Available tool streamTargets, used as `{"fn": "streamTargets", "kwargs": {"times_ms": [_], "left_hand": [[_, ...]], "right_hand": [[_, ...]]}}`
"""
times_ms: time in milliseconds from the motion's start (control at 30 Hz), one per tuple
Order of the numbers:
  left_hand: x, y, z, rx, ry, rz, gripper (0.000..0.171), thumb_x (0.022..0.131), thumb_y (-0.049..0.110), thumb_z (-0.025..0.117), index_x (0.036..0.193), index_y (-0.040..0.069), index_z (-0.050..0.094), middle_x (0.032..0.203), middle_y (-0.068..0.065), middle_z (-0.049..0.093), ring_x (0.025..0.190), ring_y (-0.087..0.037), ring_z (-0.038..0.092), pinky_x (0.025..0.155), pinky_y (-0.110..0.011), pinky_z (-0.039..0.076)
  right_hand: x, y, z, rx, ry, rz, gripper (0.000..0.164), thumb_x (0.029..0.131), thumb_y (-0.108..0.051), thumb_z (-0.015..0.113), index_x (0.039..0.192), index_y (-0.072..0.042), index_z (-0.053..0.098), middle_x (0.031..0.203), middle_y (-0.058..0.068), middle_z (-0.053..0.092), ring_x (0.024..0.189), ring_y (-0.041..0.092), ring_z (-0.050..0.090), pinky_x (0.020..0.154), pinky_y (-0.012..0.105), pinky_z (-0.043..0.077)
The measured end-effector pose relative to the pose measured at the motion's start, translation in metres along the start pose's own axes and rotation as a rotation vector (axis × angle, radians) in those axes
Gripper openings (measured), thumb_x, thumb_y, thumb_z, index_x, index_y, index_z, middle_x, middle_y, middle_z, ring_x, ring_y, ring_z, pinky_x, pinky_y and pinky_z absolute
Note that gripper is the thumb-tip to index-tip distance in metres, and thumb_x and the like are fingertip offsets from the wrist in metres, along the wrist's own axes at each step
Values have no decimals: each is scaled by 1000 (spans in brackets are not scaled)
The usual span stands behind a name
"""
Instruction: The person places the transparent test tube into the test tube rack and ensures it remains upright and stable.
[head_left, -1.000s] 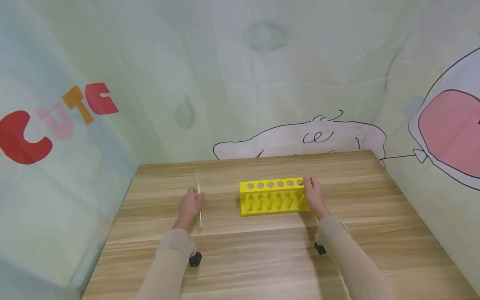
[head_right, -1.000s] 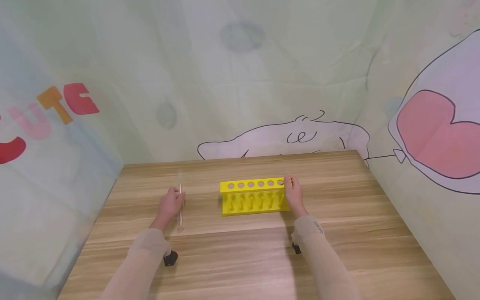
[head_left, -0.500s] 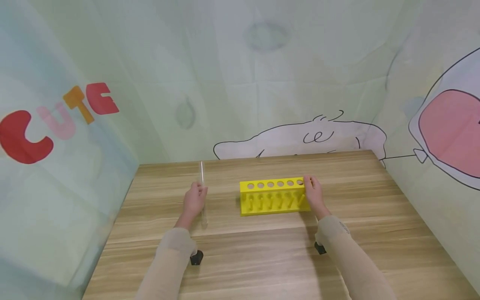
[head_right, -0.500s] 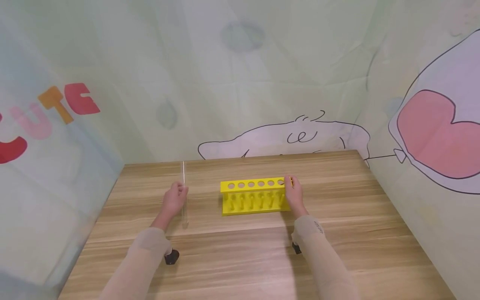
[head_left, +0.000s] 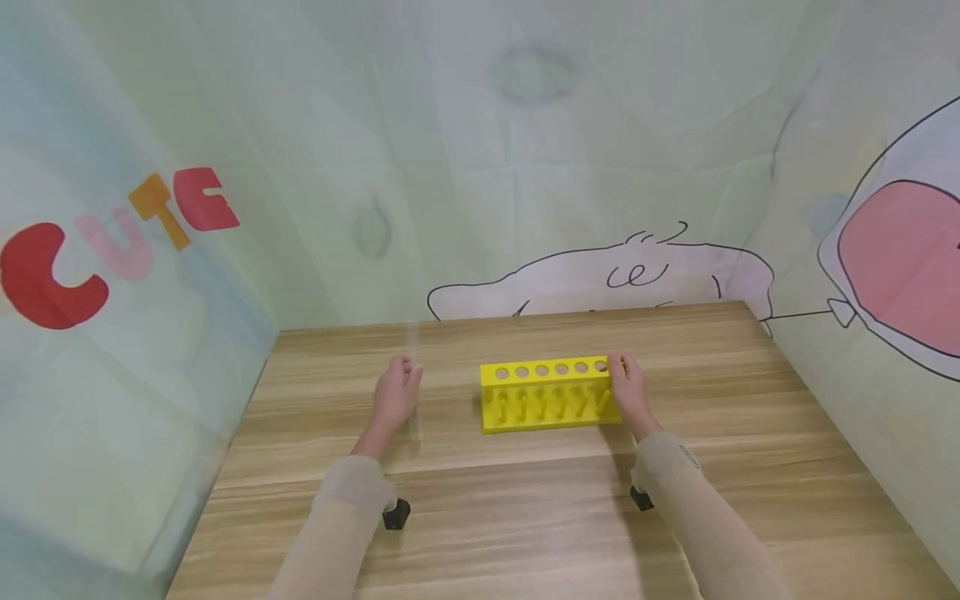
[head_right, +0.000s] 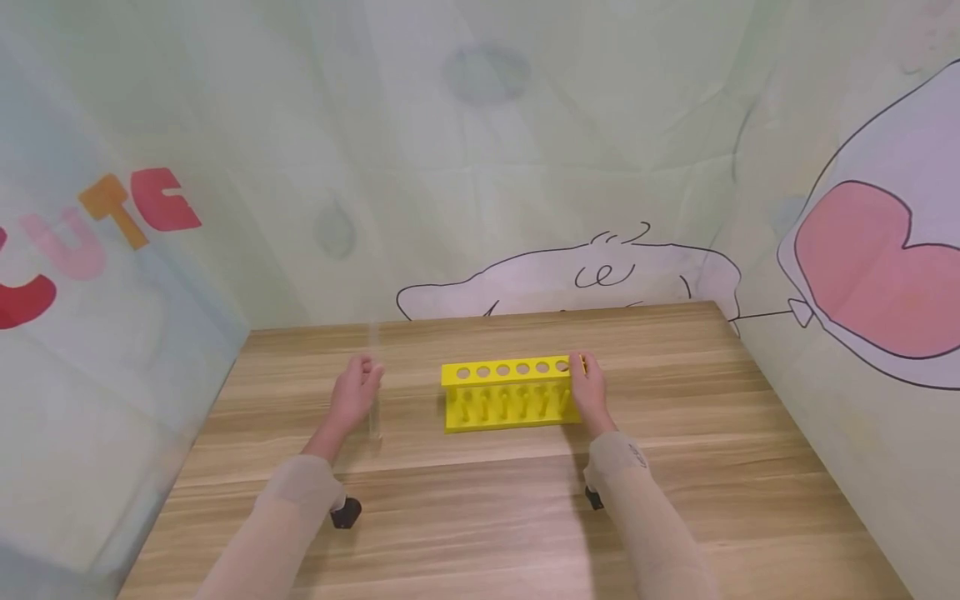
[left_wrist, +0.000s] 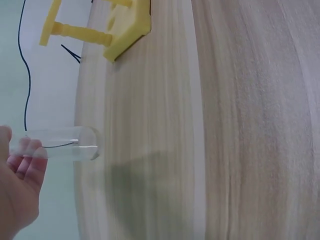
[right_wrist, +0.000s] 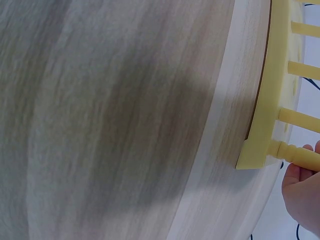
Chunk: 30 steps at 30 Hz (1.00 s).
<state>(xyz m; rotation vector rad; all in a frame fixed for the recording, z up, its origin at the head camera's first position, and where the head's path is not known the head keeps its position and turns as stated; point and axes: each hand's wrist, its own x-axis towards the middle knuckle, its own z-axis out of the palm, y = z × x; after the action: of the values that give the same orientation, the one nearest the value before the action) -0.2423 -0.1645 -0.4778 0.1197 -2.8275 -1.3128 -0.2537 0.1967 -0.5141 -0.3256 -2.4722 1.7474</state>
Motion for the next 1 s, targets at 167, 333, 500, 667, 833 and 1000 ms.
{"fn": "streamTargets", "kwargs": {"times_ms": [167,333,500,667,833,1000], "left_hand": [[-1,11,1,-43,10,22,45,94,28,39,128,-2,33,124,-22,48,114,-34,49,94,-43,43],[-2,19,3,-91,35,42,43,93,25,42,127,-1,36,121,-21,51,111,-33,51,92,-42,44],[-1,28,5,-112,50,69,42,92,24,44,127,1,37,119,-19,52,110,-31,53,90,-41,46],[-4,40,6,-144,52,80,42,92,24,44,129,4,37,120,-16,52,109,-30,53,89,-40,47],[-5,50,8,-182,59,62,37,92,26,45,126,11,39,119,-12,53,106,-26,55,86,-37,49],[-3,58,10,-239,78,64,34,90,23,48,123,15,43,115,-10,56,102,-24,57,82,-36,51]], "right_hand": [[0,0,0,2,8,-12,53,92,-49,28,106,-1,45,106,16,48,93,23,41,79,29,35],[-1,0,0,1,5,-17,52,92,-48,28,105,-1,45,106,16,49,91,21,40,77,28,35],[-2,-1,0,-1,2,-9,51,92,-48,27,105,-2,45,106,15,49,88,20,39,74,27,34],[-1,-1,0,4,8,-10,49,93,-45,28,105,-1,45,106,16,49,89,21,39,75,28,34],[0,-1,1,13,10,-5,39,95,-37,31,104,-2,46,106,15,49,91,22,40,77,29,34],[0,-1,1,13,11,-8,38,95,-36,31,104,-2,46,106,16,49,92,22,40,77,29,34]]}}
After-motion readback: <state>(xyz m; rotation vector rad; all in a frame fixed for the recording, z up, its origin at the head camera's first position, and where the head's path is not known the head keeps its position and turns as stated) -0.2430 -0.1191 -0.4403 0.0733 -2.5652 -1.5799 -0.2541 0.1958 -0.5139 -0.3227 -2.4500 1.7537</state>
